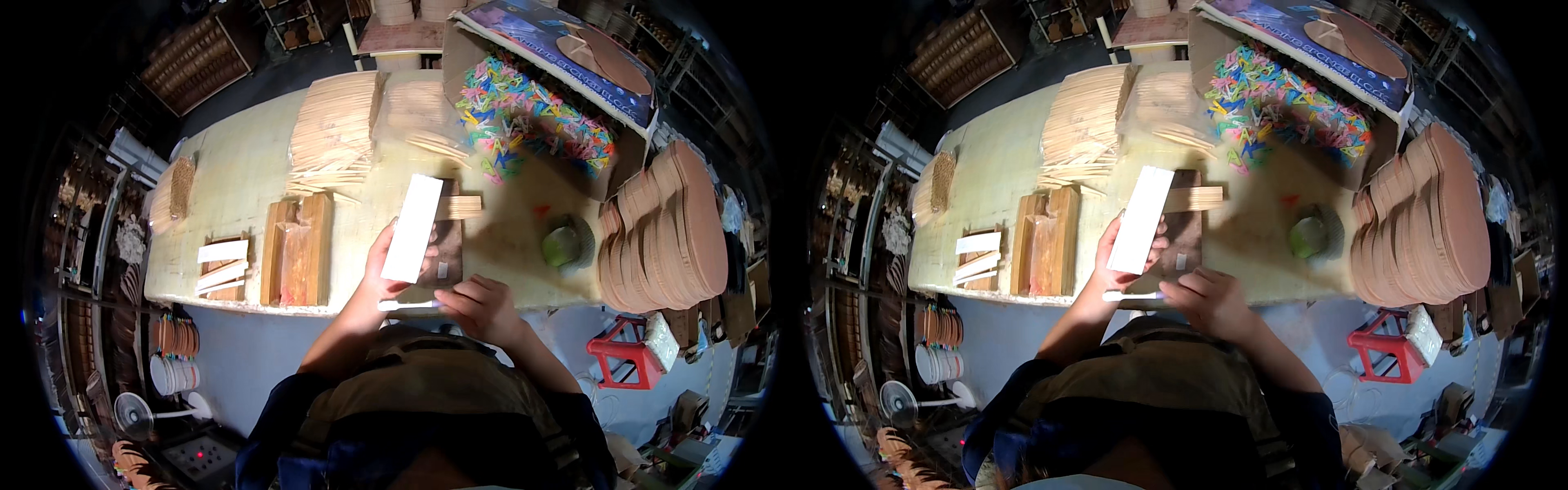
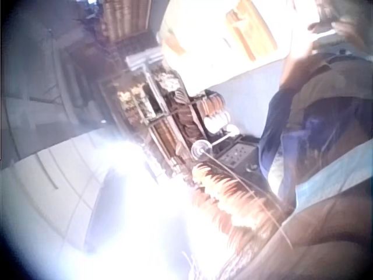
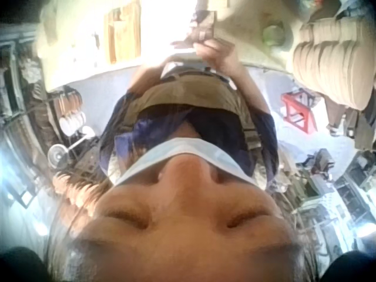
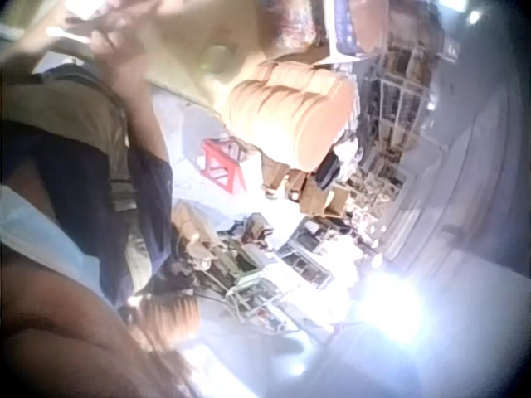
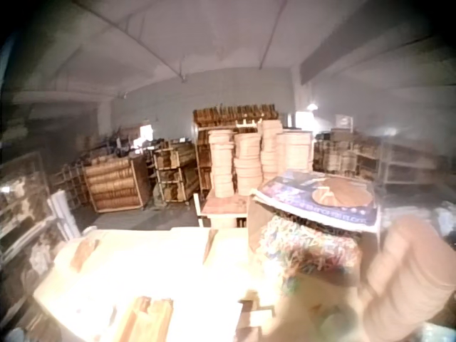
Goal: The person assembles wooden parts on a workbench. They pick up rectangular wooden pieces and apply glue to the edges using a brush. They then attach circular wooden pieces to the glued edges and secure them with colorful plastic clips. The person repeats this process for multiple units, stacking the finished assemblies on the table.
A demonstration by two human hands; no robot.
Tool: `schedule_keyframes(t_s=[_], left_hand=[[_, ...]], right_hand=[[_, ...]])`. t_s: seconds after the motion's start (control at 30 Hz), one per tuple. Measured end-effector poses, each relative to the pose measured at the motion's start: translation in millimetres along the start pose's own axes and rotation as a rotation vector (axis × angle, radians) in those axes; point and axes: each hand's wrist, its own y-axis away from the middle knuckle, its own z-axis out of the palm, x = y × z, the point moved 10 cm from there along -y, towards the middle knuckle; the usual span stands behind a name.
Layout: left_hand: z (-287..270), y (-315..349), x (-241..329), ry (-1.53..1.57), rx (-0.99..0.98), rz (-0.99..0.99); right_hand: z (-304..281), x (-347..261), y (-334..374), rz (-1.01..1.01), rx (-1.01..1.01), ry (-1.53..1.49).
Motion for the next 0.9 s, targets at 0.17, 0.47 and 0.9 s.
schedule_keyframes(t_s=[0.17, 0.47, 0.9], left_hand=[[11, 8, -12, -0.032, -0.003, -0.035], [6, 11, -33, -0.110, -0.042, -0.160], [-80, 97, 117, -0.099, 0.176, 0.555]], right_hand=[[-20, 72, 5, 0.397, 0.028, -0.087], [-44, 106, 10, 0.568, 0.224, -0.118], [-61, 161, 148, 1.212, 0.479, -0.362]])
